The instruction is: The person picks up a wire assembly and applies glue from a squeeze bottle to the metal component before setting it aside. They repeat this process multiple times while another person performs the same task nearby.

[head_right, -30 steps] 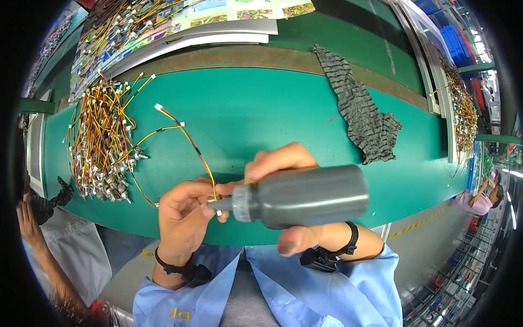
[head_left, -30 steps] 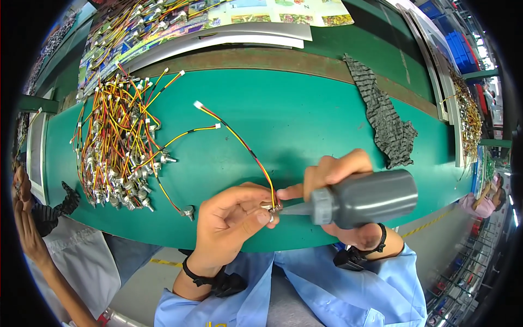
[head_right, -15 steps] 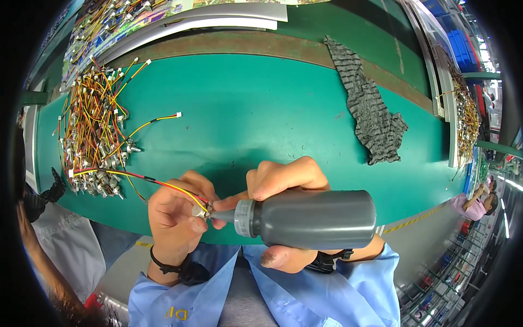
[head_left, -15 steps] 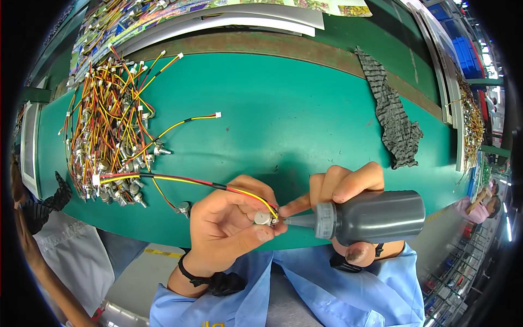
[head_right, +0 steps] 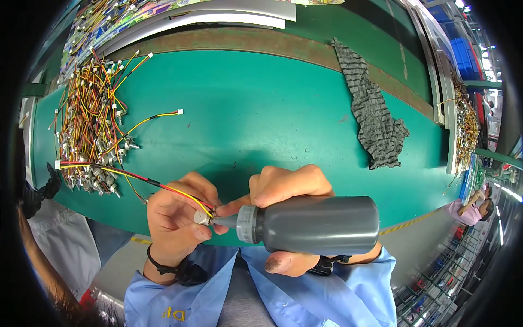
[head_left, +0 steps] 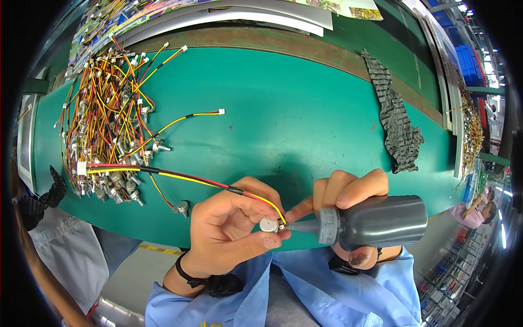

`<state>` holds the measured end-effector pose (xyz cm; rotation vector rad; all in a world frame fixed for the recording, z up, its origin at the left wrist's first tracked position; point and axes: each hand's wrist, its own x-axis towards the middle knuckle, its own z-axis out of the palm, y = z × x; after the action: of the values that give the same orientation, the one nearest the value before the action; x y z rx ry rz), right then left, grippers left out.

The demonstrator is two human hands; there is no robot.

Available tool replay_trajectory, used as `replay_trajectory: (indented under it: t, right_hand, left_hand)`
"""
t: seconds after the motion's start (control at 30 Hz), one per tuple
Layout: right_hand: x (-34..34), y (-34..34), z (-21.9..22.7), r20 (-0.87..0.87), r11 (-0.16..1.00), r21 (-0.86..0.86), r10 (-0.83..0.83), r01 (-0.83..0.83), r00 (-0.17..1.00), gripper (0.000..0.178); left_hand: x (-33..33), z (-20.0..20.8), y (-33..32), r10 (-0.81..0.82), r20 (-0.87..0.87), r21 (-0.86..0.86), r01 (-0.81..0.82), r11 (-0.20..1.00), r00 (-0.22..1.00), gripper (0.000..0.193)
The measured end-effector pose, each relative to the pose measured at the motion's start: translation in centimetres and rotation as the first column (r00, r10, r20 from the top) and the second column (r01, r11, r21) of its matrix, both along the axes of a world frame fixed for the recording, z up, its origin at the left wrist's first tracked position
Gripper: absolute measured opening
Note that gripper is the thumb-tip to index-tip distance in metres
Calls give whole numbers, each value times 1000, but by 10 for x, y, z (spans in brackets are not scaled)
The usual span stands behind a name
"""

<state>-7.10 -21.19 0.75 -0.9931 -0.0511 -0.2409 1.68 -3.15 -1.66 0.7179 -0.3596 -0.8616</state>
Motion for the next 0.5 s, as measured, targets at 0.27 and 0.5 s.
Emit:
replay_trajectory:
  t: [0.27, 0.5]
  right_hand:
    - [4, 1, -9, 102, 1000, 24, -21, 18, 995, 62]
    - [3, 5, -6, 64, 998, 35, -61, 59, 996, 61]
  left_hand:
    - [0, 1, 1, -11, -22, -3, 11, 1000, 1000, 33]
    - [1, -1, 0, -14, -19, -30, 13, 999, 1000, 32]
